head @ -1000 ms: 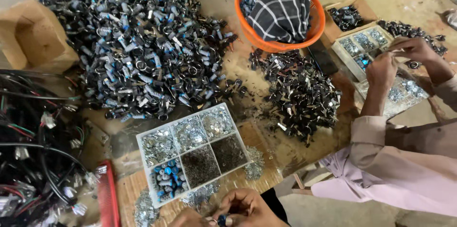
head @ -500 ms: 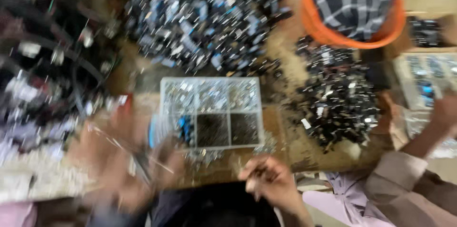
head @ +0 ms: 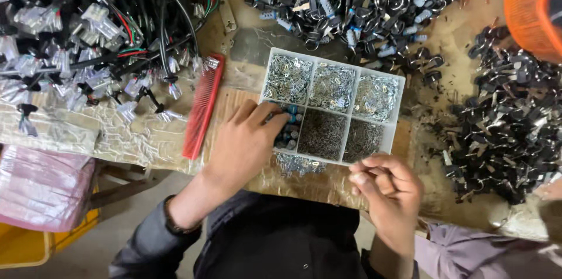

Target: The person picks small metal pins from a compartment tray and inserts them one at a time into a blue-capped plastic connector body held in the other hand, pressing each pin into place, then sets the assembled connector aside and starts the next one. A coworker across the table handles similar parts.

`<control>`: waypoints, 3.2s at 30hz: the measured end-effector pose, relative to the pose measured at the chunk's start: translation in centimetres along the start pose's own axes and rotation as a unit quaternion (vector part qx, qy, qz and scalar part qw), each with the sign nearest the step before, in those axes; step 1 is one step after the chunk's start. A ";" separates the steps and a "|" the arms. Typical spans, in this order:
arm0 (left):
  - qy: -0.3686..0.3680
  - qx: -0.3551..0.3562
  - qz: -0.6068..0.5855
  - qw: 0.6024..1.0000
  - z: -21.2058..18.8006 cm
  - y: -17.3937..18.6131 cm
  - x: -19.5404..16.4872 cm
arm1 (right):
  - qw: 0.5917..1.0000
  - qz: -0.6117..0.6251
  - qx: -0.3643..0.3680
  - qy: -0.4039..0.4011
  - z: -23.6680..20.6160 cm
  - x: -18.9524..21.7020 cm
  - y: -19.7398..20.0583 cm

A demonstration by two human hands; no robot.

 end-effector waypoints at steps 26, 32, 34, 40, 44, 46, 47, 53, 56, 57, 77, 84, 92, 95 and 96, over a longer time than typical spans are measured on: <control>0.063 -0.074 -0.129 0.987 -1.2 4.3 -4.7 | 0.997 -0.042 0.064 -0.018 2.7 0.7 -2.7; -0.012 -0.048 -0.081 0.996 1.2 -0.6 -6.8 | 0.998 -0.019 -0.034 0.058 3.3 1.7 -1.1; 0.002 -0.008 -0.006 1.000 2.2 -2.0 -5.7 | 0.996 0.023 -0.081 0.011 3.2 0.8 0.1; -0.021 -0.033 -0.065 0.997 2.8 -2.1 -5.2 | 0.998 0.034 0.002 0.059 4.1 1.1 -1.7; -0.025 -0.060 -0.134 0.989 2.1 -2.0 -5.1 | 0.999 0.041 -0.017 0.028 4.2 0.7 -1.7; -0.019 -0.059 -0.156 0.986 1.9 -1.9 -4.8 | 0.999 0.038 -0.017 0.031 4.1 1.3 -1.8; -0.017 -0.057 -0.161 0.985 1.9 -1.9 -4.8 | 0.999 0.004 -0.005 0.038 4.1 1.8 -2.0; -0.026 -0.050 -0.100 0.993 3.3 -1.2 -5.9 | 0.998 -0.040 0.002 0.039 3.9 1.9 -2.2; -0.027 -0.029 -0.038 0.999 4.0 -1.9 -6.4 | 0.999 0.002 0.004 0.048 3.7 1.4 -2.0; -0.024 -0.020 -0.023 0.999 4.0 -2.2 -6.5 | 0.999 0.004 0.003 0.049 3.6 1.3 -1.9; -0.005 -0.020 -0.305 0.952 2.9 -2.1 -5.9 | 0.994 -0.060 0.000 0.089 3.0 2.1 -2.1; 0.001 -0.037 -0.272 0.962 2.6 -1.8 -5.9 | 0.972 -0.218 -0.031 0.081 2.7 3.0 -2.1; -0.019 -0.063 -0.071 0.995 3.7 -1.1 -5.9 | 0.995 -0.056 -0.034 0.073 3.6 2.0 -2.0; -0.012 -0.061 -0.072 0.995 3.7 -1.2 -5.8 | 0.996 -0.042 -0.032 0.072 3.7 2.0 -1.9; -0.009 -0.065 -0.098 0.993 3.5 -1.1 -5.7 | 0.996 -0.045 -0.028 0.071 3.7 2.1 -2.0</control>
Point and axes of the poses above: each hand's wrist, its own z-axis towards the middle knuckle, its own y-axis out of the back of the hand, x = y × z, the point moved 10 cm from there along z, towards the middle knuckle, and after that the axes turned 11 degrees about x, right-handed, at the moved point
